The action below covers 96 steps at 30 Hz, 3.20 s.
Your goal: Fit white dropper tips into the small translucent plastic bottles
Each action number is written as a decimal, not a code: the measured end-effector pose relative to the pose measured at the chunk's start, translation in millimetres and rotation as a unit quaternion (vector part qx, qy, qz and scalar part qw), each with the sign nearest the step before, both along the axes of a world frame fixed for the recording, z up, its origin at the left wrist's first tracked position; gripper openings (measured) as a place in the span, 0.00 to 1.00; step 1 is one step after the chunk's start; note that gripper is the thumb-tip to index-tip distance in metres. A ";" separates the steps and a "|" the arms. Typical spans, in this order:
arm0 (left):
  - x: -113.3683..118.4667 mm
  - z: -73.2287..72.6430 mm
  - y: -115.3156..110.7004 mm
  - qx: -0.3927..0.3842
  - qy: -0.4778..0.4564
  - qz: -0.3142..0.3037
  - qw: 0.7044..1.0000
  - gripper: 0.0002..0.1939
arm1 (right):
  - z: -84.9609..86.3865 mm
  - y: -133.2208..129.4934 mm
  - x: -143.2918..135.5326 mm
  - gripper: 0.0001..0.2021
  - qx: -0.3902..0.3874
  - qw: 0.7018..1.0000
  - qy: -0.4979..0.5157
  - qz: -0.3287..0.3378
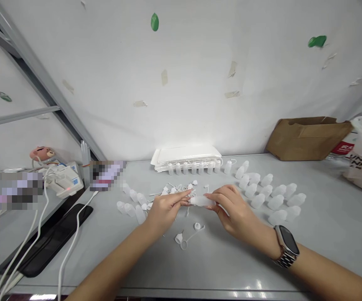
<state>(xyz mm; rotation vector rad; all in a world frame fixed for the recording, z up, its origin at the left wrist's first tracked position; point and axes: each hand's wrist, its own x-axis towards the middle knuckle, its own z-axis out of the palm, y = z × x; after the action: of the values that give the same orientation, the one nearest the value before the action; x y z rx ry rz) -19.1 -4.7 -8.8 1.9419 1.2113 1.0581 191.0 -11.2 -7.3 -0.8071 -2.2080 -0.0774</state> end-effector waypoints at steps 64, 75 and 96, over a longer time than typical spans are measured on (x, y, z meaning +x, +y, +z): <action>-1.1 -0.1 3.6 0.082 0.378 0.075 0.919 0.09 | 31.2 156.2 -142.9 0.16 -0.062 0.961 -0.255 -0.090; -7.0 -4.4 10.0 0.083 0.366 0.109 0.920 0.08 | 67.2 96.7 -65.5 0.13 0.013 0.980 -0.144 -0.139; 2.5 -4.2 -10.6 0.488 0.104 0.053 0.865 0.04 | -3.0 137.0 -198.7 0.12 -0.049 0.929 -0.365 0.046</action>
<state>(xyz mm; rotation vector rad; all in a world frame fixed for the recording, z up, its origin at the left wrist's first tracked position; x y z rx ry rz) -16.5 -15.3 -13.0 2.8142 0.9527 1.7899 -7.6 125.8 -10.3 -0.8099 -2.9686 -0.2579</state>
